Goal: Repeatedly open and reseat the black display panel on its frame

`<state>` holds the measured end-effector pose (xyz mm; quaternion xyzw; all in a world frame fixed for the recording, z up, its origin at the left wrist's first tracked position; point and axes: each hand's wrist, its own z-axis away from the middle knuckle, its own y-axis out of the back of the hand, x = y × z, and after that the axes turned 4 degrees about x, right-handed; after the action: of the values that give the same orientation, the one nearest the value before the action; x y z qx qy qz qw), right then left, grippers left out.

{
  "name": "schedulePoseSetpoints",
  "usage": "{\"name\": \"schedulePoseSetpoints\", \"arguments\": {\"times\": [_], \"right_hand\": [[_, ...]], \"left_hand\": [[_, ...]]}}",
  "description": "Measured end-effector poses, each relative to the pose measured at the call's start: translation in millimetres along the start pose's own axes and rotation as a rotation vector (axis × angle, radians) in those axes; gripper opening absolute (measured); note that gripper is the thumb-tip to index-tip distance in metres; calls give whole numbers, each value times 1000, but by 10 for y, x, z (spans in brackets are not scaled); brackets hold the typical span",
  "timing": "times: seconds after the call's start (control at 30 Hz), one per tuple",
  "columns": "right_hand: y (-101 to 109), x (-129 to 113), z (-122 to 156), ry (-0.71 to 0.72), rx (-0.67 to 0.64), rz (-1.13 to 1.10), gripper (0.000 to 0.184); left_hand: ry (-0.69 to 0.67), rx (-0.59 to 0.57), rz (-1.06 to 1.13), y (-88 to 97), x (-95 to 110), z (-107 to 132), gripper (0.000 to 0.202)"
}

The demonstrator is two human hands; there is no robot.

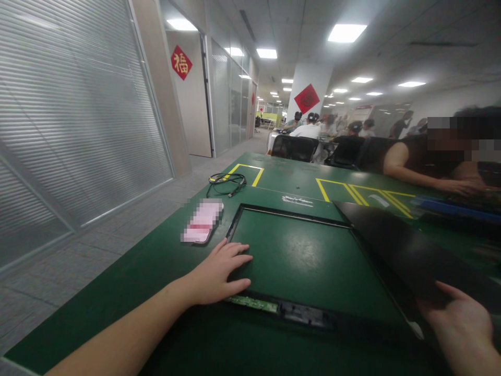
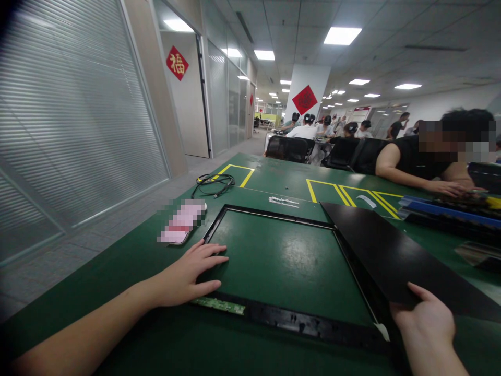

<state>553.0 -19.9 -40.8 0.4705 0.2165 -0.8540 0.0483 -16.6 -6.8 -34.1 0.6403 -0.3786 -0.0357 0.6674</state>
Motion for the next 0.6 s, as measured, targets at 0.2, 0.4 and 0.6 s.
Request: {"name": "schedulePoseSetpoints", "arguments": {"times": [0.2, 0.4, 0.6], "right_hand": [[-93, 9, 122, -7, 138, 2, 48], [-98, -20, 160, -6, 94, 17, 46], [-95, -24, 136, -16, 103, -8, 48]], "left_hand": [[-8, -1, -4, 0, -9, 3, 67], [-21, 20, -19, -31, -45, -10, 65], [-22, 4, -23, -23, -55, -8, 67]]}}
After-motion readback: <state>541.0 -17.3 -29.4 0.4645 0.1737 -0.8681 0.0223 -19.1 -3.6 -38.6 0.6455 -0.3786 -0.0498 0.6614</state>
